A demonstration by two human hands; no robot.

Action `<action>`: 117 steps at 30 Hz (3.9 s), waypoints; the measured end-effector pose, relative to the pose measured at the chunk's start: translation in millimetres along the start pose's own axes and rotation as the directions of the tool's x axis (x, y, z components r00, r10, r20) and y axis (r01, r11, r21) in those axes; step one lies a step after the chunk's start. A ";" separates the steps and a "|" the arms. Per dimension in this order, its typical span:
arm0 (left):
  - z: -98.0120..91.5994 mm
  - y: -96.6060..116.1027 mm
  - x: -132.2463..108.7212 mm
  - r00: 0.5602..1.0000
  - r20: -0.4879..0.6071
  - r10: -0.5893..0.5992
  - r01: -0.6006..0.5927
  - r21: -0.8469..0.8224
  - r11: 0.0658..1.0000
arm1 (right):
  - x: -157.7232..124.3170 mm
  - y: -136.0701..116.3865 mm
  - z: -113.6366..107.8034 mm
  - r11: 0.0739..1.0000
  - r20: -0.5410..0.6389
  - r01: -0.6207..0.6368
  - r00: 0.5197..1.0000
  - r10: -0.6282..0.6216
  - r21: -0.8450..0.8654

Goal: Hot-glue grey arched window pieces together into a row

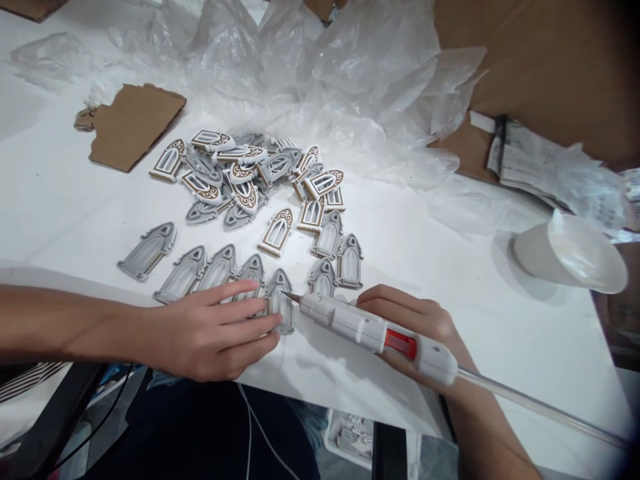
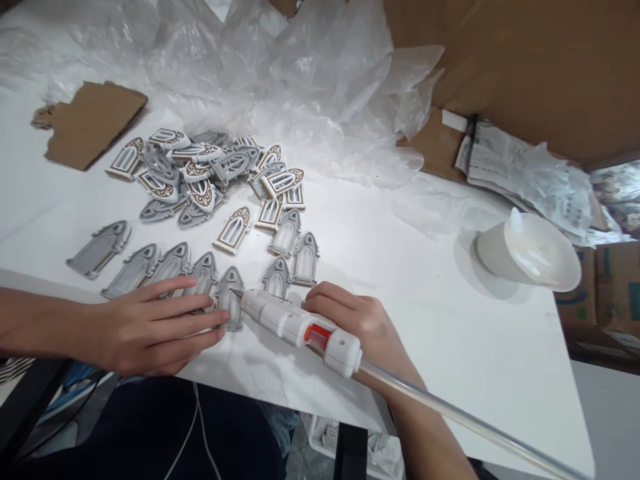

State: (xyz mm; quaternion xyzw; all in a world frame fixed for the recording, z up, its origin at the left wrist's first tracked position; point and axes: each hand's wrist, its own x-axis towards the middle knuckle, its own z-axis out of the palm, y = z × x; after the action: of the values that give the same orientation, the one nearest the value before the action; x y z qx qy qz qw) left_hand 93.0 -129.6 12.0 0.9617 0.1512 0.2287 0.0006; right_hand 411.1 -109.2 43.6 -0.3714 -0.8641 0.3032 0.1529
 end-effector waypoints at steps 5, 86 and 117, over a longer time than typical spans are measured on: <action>1.2 1.0 -0.6 1.000 0.010 -0.010 0.010 0.004 1.000 | -0.5 0.3 2.6 0.996 0.000 0.012 1.000 -0.012 -0.085; -1.1 -0.1 -2.3 0.997 -0.075 -0.021 0.021 0.005 1.000 | -2.2 -6.6 -5.5 0.998 0.176 -0.061 0.983 0.058 0.011; -0.6 0.4 -5.2 0.999 -0.039 -0.013 0.013 0.003 1.000 | -2.0 -3.5 -10.1 0.985 0.222 -0.136 0.969 0.109 0.110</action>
State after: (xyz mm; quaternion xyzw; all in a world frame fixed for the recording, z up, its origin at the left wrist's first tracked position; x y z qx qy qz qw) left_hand 88.4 -131.5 10.2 0.9561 0.1580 0.2470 -0.0025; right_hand 415.5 -108.4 53.5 -0.3790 -0.8303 0.4038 0.0625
